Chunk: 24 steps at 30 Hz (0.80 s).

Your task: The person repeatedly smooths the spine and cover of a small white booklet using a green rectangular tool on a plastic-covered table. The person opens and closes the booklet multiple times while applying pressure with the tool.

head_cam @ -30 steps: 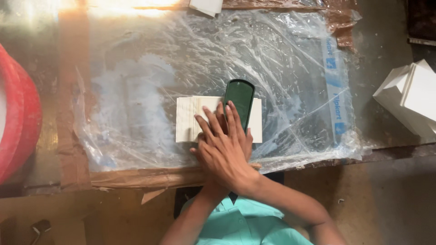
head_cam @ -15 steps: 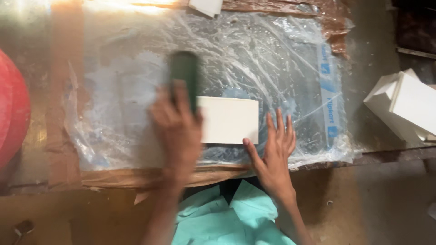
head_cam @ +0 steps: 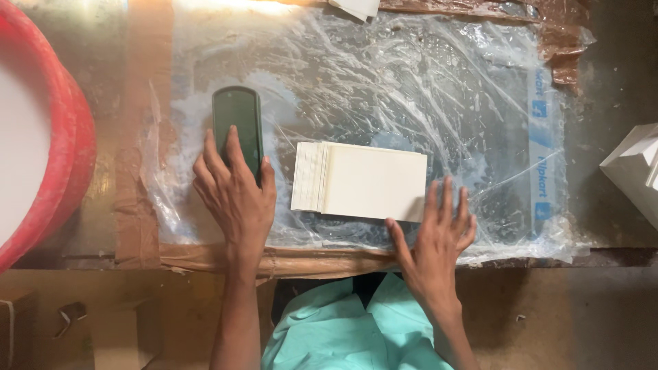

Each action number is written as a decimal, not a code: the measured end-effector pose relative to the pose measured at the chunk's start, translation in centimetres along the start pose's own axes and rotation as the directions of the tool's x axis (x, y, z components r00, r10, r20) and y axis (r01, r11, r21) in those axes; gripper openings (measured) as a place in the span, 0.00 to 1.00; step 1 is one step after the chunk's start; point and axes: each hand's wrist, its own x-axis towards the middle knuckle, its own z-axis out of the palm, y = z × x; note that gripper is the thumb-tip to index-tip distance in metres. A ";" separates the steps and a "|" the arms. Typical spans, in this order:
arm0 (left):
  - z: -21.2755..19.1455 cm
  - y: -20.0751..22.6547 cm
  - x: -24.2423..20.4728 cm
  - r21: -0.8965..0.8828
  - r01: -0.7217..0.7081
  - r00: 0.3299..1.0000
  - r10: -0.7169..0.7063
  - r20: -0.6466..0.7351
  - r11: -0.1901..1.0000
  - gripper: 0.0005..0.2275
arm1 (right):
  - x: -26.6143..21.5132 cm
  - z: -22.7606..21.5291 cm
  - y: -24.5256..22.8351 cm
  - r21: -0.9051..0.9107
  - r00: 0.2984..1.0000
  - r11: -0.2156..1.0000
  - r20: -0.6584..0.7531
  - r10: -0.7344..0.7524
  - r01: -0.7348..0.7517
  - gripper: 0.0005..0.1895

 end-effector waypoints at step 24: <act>-4.1 3.9 -5.6 -0.446 -0.115 0.971 0.006 -0.239 0.888 0.22 | 5.9 -0.3 -7.3 0.218 0.927 0.901 -0.086 -0.365 0.375 0.23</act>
